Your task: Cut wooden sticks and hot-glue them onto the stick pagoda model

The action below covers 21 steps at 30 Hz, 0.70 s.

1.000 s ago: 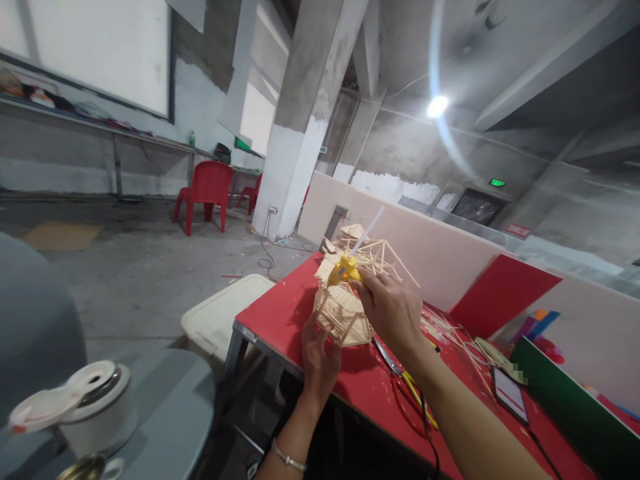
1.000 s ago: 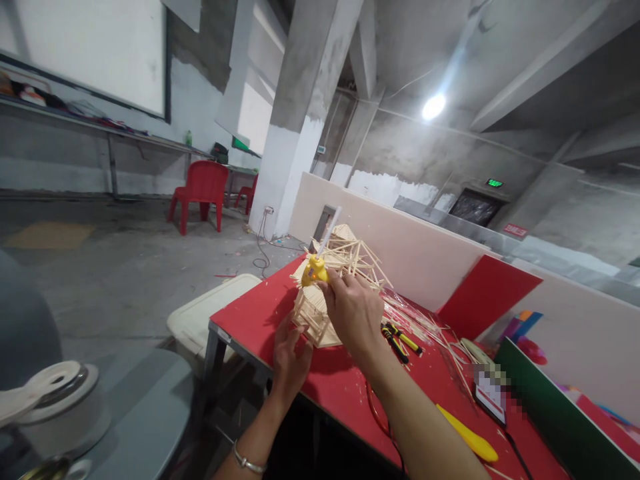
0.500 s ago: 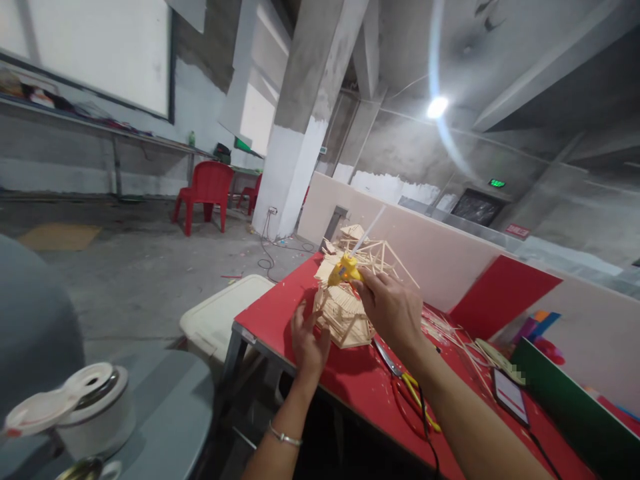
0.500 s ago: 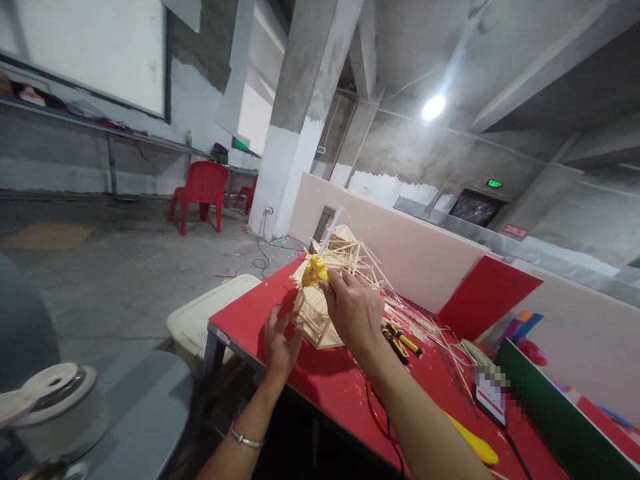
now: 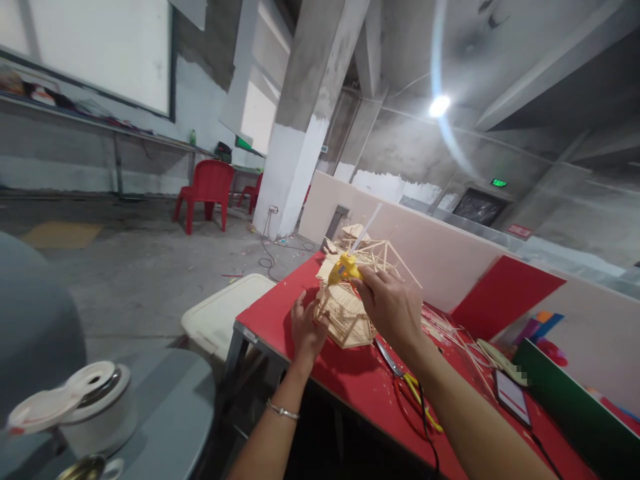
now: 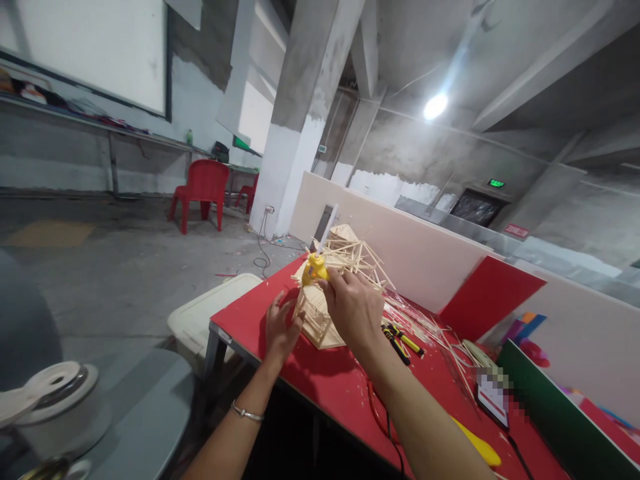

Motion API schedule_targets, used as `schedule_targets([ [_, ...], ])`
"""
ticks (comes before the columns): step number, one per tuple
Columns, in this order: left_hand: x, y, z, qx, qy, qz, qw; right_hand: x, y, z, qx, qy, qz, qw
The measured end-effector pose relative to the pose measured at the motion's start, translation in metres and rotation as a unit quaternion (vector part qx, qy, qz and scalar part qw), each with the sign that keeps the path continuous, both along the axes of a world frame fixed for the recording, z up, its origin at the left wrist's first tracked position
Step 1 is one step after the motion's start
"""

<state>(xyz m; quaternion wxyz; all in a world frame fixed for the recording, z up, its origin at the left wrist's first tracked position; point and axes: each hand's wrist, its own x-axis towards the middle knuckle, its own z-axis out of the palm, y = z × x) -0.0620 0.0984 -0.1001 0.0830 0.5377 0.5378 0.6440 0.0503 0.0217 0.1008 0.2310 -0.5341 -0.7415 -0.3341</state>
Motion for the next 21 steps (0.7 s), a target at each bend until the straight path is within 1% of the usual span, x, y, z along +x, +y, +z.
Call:
schedule_targets([
  [6,0.001,0.0,0.002,-0.023,0.0,-0.004,1.0,0.0,-0.003,0.001,-0.008,0.007,0.018,1.0],
  [10,0.0,-0.003,0.003,-0.024,0.007,-0.012,1.0,0.008,-0.004,0.002,0.018,0.0,0.01,1.0],
  [18,-0.003,-0.011,0.008,-0.031,0.022,-0.031,0.999,0.01,-0.017,0.004,0.002,0.0,0.005,1.0],
  [21,-0.003,-0.011,0.009,-0.036,0.027,-0.037,0.998,0.01,-0.018,0.005,0.019,0.003,0.01,1.0],
])
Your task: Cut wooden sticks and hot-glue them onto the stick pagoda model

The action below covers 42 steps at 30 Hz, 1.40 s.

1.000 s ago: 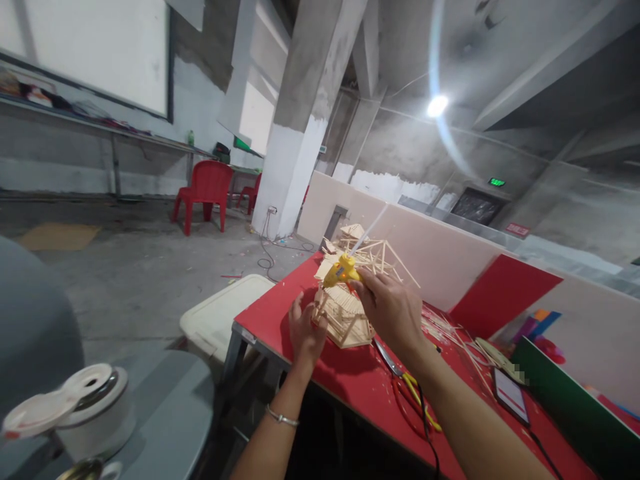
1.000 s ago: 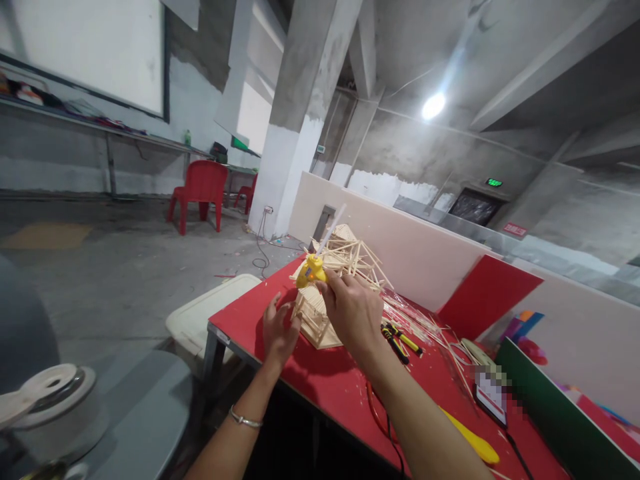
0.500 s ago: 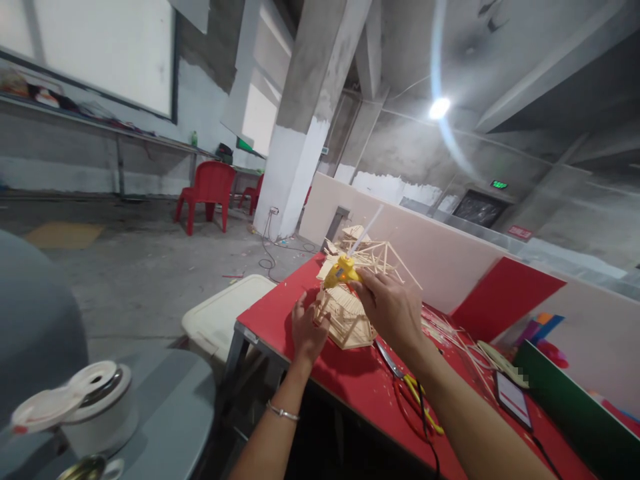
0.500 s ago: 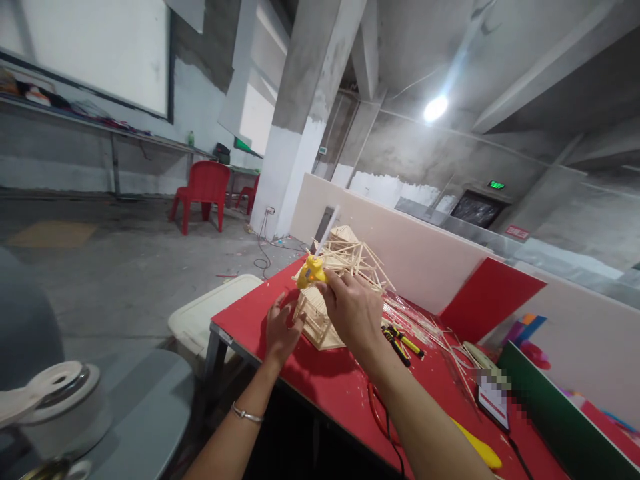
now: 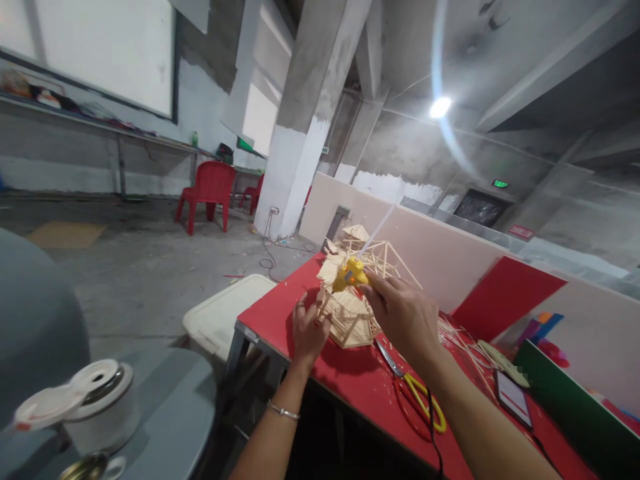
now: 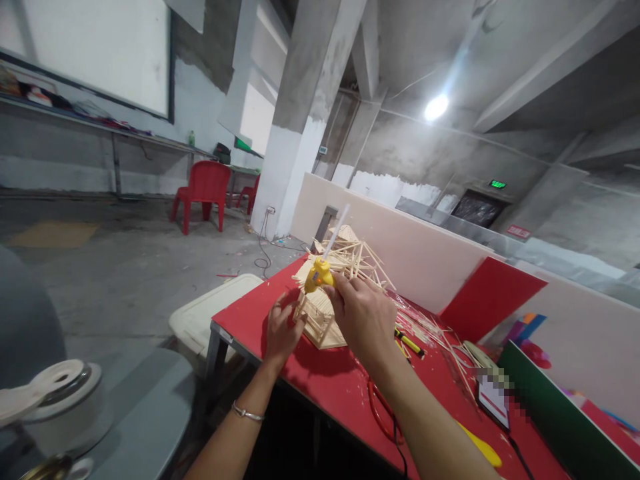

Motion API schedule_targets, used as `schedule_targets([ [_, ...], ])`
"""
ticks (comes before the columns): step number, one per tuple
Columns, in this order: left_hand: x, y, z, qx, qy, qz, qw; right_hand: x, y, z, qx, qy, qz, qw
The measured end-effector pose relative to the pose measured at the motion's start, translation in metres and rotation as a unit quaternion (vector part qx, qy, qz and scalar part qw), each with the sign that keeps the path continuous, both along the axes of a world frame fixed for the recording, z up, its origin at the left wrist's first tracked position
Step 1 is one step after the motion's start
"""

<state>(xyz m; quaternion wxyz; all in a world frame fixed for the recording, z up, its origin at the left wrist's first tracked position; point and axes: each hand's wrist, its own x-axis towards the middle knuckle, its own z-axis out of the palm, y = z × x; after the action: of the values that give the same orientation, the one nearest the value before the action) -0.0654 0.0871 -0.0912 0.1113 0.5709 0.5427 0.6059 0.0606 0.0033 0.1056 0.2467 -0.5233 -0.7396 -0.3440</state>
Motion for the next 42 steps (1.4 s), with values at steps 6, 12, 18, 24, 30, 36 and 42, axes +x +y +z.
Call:
schedule_targets([
  [6,0.0,0.003,-0.001,-0.008,0.015,-0.017,1.0,0.002,0.003,-0.003,-0.011,-0.001,-0.005,1.0],
  [12,0.002,0.004,-0.004,0.001,0.025,-0.031,0.999,0.001,0.002,-0.008,0.003,0.0,0.002,1.0],
  [18,0.001,0.007,-0.005,0.025,0.021,-0.05,0.998,0.008,0.006,-0.008,-0.022,0.024,0.002,0.999],
  [24,0.0,0.006,-0.005,0.044,0.011,-0.076,0.996,0.007,0.002,-0.008,-0.062,0.09,0.02,0.994],
  [30,0.001,-0.001,0.0,0.025,0.005,-0.113,0.993,0.017,-0.017,-0.021,-0.153,0.2,0.09,0.963],
  [36,0.005,-0.007,0.002,0.011,-0.018,-0.155,0.988,0.029,-0.025,-0.042,-0.142,0.277,0.104,0.945],
  [42,0.007,-0.005,-0.001,0.015,-0.026,-0.167,0.985,0.032,-0.022,-0.055,-0.111,0.257,0.142,0.95],
])
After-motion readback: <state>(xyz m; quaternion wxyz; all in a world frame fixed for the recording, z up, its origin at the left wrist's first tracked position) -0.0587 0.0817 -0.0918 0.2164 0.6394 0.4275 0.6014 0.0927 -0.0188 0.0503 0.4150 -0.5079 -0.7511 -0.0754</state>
